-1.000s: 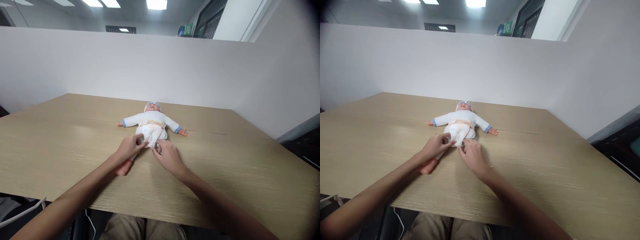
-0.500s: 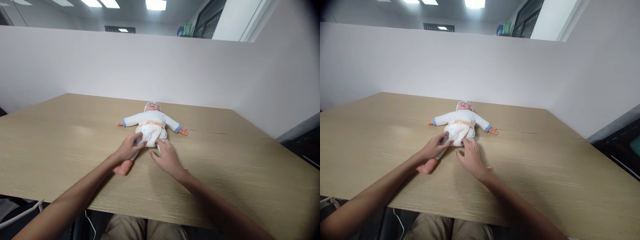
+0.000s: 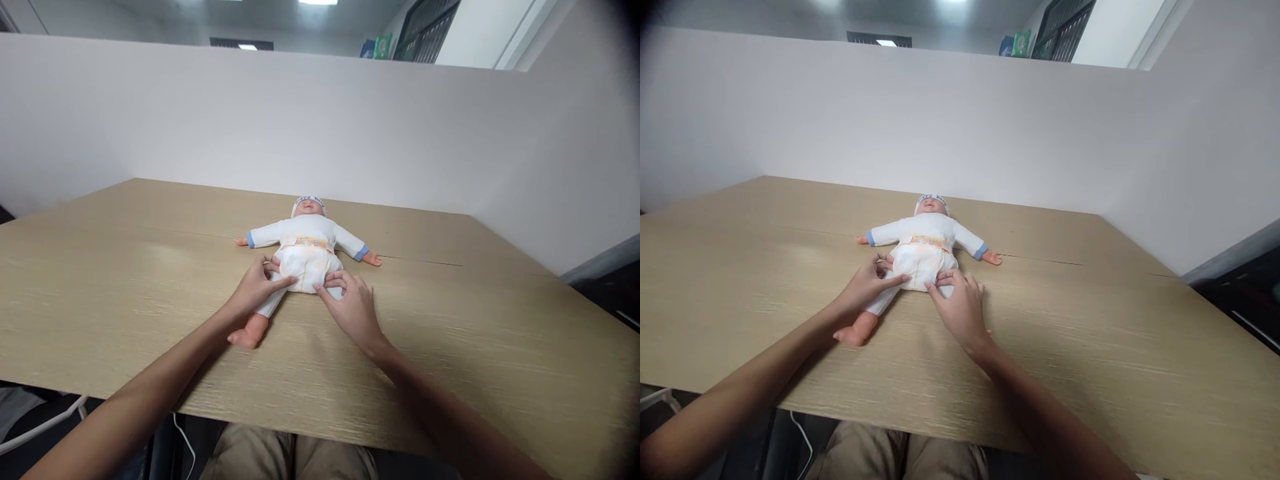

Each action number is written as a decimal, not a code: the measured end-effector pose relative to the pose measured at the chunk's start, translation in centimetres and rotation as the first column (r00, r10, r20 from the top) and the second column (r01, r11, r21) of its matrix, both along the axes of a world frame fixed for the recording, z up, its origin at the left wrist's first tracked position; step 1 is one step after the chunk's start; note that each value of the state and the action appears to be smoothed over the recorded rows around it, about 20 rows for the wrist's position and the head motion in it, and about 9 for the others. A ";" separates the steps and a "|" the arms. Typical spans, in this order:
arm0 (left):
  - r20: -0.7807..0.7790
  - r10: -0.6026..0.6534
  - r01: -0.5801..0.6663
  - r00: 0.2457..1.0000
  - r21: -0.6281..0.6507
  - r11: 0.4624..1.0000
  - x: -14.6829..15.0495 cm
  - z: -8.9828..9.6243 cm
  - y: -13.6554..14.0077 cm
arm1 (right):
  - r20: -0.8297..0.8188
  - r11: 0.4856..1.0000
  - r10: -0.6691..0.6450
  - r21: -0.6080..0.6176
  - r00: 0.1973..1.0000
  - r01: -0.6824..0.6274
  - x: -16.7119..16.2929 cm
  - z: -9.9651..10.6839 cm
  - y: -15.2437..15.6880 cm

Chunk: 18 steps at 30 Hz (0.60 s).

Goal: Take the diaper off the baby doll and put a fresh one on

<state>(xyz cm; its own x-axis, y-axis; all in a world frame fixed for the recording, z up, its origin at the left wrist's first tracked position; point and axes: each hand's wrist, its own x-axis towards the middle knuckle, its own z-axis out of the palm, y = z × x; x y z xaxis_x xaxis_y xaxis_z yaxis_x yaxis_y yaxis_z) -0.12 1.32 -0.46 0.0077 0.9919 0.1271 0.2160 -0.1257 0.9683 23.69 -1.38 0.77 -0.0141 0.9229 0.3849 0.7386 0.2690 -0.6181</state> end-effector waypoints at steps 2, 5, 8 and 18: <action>-0.045 -0.012 0.013 0.999 0.007 1.000 0.0 0.3 -0.3 | 0.044 1.000 0.008 -0.010 0.999 -0.008 -0.1 0.2 -0.2; -0.095 -0.036 0.037 0.995 0.003 0.999 0.2 0.7 -0.4 | 0.077 0.999 0.024 -0.045 0.997 -0.020 -0.4 0.4 -0.2; -0.030 -0.024 0.021 0.999 -0.093 0.995 0.3 0.9 -0.1 | 0.060 0.995 0.030 -0.094 0.998 -0.025 -0.6 0.5 -0.1; -0.138 -0.127 0.112 0.982 -0.117 0.987 -0.5 1.2 0.4 | -0.053 0.983 0.019 -0.184 0.998 -0.028 -0.8 0.9 0.0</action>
